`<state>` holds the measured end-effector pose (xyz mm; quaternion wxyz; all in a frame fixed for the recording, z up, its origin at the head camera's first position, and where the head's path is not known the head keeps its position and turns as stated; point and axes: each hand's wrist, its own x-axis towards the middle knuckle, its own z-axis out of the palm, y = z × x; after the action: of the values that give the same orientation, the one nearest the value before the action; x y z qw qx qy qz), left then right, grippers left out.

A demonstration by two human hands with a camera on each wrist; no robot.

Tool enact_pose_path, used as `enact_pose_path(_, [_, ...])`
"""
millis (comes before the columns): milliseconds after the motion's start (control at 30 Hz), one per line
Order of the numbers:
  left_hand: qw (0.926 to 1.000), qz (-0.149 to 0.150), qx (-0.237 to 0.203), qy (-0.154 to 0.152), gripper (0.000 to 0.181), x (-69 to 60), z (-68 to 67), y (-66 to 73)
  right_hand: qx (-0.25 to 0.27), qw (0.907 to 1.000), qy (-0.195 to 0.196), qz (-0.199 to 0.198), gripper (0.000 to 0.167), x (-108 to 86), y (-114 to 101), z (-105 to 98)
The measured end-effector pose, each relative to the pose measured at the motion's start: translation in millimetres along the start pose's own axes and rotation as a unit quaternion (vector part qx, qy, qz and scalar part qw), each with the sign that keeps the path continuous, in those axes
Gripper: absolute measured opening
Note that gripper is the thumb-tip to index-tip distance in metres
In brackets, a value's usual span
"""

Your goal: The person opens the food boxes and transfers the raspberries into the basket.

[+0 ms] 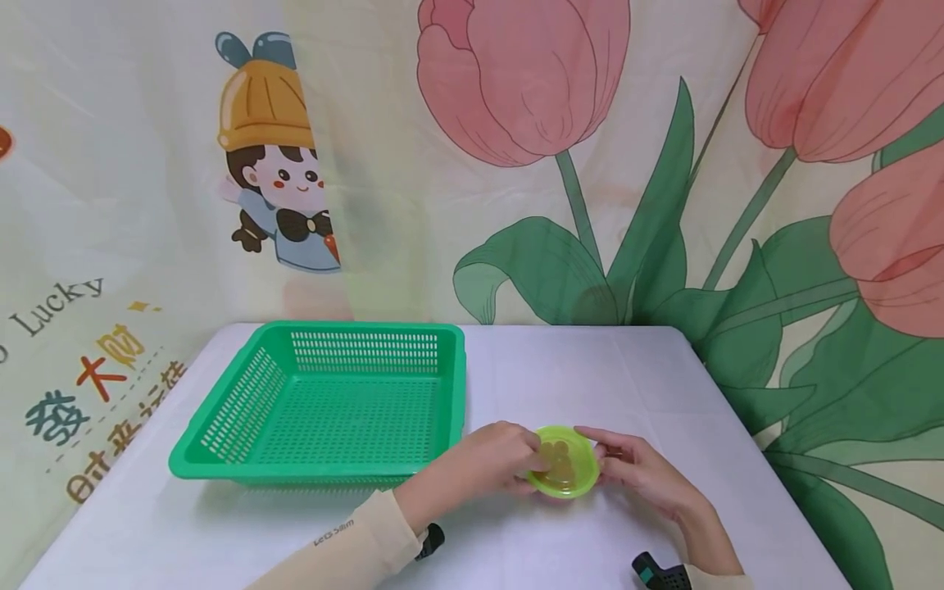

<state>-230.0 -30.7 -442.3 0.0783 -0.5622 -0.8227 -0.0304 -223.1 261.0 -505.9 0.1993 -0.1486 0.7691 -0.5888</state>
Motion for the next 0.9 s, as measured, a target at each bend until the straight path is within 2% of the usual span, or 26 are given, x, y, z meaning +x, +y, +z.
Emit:
enact_pose_path(67, [1.0, 0.001, -0.001, -0.005, 0.017, 0.7, -1.1, -0.2, 0.003, 1.0, -0.003, 0.001, 0.055, 0.3, -0.1, -0.7])
enact_pose_path(267, [0.9983, 0.026, 0.019, -0.048, 0.015, 6.8, -3.1, -5.6, 0.007, 0.9999, -0.01, 0.0, 0.054, 1.1, -2.2, -0.8])
enact_pose_path(500, [0.9945, 0.069, 0.066, -0.042, 0.012, 7.7, -4.3, -10.1, 0.003, 0.9998, -0.012, -0.013, 0.055, 0.9, -5.5, -2.0])
enact_pose_path(600, [0.9898, 0.086, 0.107, -0.037, 0.01, 7.3, -4.1, -10.3, 0.01, 0.9996, -0.016, -0.02, 0.056, 0.6, -5.7, -1.7])
enact_pose_path(733, [0.9794, 0.111, 0.164, -0.039, 0.006, 7.0, -3.7, -8.8, 0.014, 0.9996, -0.015, -0.021, 0.056, -0.5, -4.9, -0.8])
enact_pose_path(800, [0.9786, 0.117, 0.164, -0.042, 0.004, 7.2, -4.2, -8.6, 0.014, 0.9996, -0.014, -0.019, 0.056, -1.1, -4.1, -0.4])
enact_pose_path(900, [0.9856, 0.111, 0.117, -0.052, 0.006, 8.1, -5.1, -10.7, 0.01, 0.9998, -0.012, -0.013, 0.056, -2.1, -2.8, -0.1])
